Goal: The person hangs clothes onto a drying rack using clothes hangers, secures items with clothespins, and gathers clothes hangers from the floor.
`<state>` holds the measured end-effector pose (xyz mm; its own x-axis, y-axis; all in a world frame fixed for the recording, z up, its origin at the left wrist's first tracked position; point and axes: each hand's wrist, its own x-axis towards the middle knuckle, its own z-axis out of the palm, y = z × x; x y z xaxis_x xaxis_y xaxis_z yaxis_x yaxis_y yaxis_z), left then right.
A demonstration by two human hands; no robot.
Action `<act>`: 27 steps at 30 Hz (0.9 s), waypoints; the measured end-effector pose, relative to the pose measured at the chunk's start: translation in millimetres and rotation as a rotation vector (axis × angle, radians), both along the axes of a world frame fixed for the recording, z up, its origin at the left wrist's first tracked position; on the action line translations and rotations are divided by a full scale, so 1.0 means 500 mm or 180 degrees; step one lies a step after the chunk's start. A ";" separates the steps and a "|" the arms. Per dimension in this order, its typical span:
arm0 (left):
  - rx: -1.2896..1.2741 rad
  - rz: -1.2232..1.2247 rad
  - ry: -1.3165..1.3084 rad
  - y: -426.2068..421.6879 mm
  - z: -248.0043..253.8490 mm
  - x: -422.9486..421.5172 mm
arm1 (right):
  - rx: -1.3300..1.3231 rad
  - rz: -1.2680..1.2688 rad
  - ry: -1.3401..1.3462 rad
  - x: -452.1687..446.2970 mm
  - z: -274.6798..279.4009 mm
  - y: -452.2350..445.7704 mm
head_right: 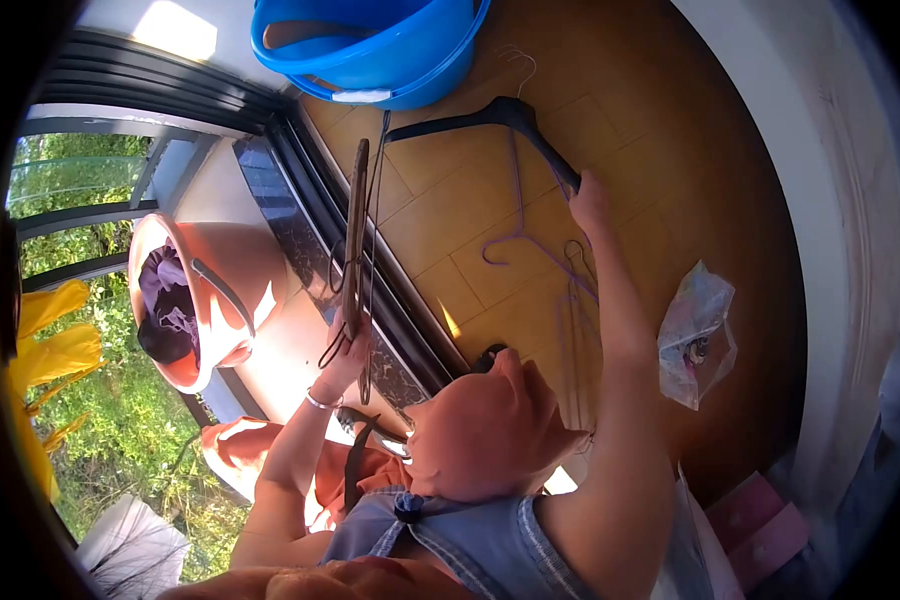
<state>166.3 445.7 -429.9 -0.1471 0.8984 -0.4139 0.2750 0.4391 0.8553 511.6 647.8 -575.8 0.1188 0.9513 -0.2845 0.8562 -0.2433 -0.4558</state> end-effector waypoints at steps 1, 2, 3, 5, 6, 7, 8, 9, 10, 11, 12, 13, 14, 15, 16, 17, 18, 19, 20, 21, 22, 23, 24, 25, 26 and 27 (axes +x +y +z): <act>-0.0077 -0.0202 -0.0100 -0.007 0.032 -0.012 | 0.0160 -0.0041 0.0096 0.017 0.015 -0.023; 0.0152 -0.0451 0.0207 -0.017 0.046 -0.032 | 0.0317 -0.0084 0.0194 0.035 0.029 -0.046; 0.0366 -0.0709 0.0515 -0.027 0.062 -0.049 | 0.0400 -0.0239 0.0431 0.051 0.050 -0.072; -0.0184 -0.0742 0.0795 -0.039 0.123 -0.068 | 0.0492 -0.0533 0.0711 0.078 0.111 -0.121; -0.0245 -0.0794 0.0720 -0.040 0.161 -0.077 | 0.0489 -0.0661 0.0758 0.088 0.142 -0.145; -0.0312 -0.0845 0.0644 -0.038 0.205 -0.080 | 0.0498 -0.0784 0.0654 0.102 0.159 -0.169; -0.0327 -0.0528 -0.0141 -0.032 0.257 -0.073 | 0.0514 -0.0910 0.0552 0.111 0.176 -0.184; -0.0338 -0.0218 -0.0929 -0.028 0.298 -0.068 | 0.0532 -0.0904 0.0563 0.111 0.195 -0.193; 0.0219 -0.0121 -0.1013 -0.020 0.314 -0.066 | 0.0796 -0.1114 0.0872 0.110 0.216 -0.199; 0.0351 -0.0031 -0.1089 -0.004 0.343 -0.072 | 0.1059 -0.1323 0.1185 0.108 0.239 -0.199; 0.0625 -0.0198 -0.1177 0.030 0.371 -0.077 | 0.1067 -0.1324 0.1194 0.100 0.267 -0.188; 0.0397 0.0177 -0.1140 0.075 0.417 -0.059 | 0.1395 -0.1197 0.1265 0.086 0.303 -0.164; 0.1161 0.0298 -0.1480 0.119 0.404 -0.057 | 0.1727 -0.1072 0.1336 0.069 0.341 -0.137; 0.0744 0.0129 -0.1415 0.177 0.453 -0.048 | 0.1772 -0.1026 0.1221 0.049 0.383 -0.109; 0.0642 0.0166 -0.1702 0.231 0.465 -0.043 | 0.1815 -0.0976 0.1101 0.027 0.424 -0.076; 0.0529 0.0106 -0.1996 0.297 0.466 -0.045 | 0.2057 -0.0773 0.1394 0.002 0.453 -0.038; 0.0206 -0.0142 -0.2582 0.375 0.450 -0.066 | 0.2138 -0.0616 0.1445 -0.023 0.482 -0.001; -0.0151 -0.0386 -0.3164 0.449 0.429 -0.084 | 0.2197 -0.0445 0.1314 -0.046 0.497 0.036; -0.0244 -0.0171 -0.3272 0.505 0.423 -0.073 | 0.2367 -0.0146 0.1057 -0.066 0.503 0.075; -0.0346 0.0040 -0.3370 0.557 0.417 -0.059 | 0.2626 0.0051 0.0683 -0.089 0.494 0.114; -0.0721 -0.0332 -0.3851 0.605 0.401 -0.054 | 0.2452 0.0335 0.0638 -0.116 0.513 0.143; -0.1123 -0.0697 -0.4332 0.651 0.378 -0.057 | 0.2950 0.0015 0.0274 -0.166 0.539 0.155; -0.1119 -0.0410 -0.4188 0.694 0.353 -0.060 | 0.2885 -0.0031 0.0243 -0.201 0.549 0.173; -0.1120 -0.0134 -0.4038 0.737 0.327 -0.062 | 0.2499 0.0109 0.0307 -0.227 0.552 0.195; -0.0971 -0.0103 -0.3765 0.788 0.285 -0.079 | 0.2101 0.0246 0.0374 -0.247 0.548 0.213; -0.0795 -0.0094 -0.3483 0.840 0.241 -0.102 | 0.1733 0.0379 0.0453 -0.262 0.544 0.228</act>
<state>115.4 865.9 -309.5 0.4260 0.7692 -0.4763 -0.5573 0.6378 0.5317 380.5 762.0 -303.9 -0.0016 0.9696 0.2447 0.7843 0.1530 -0.6012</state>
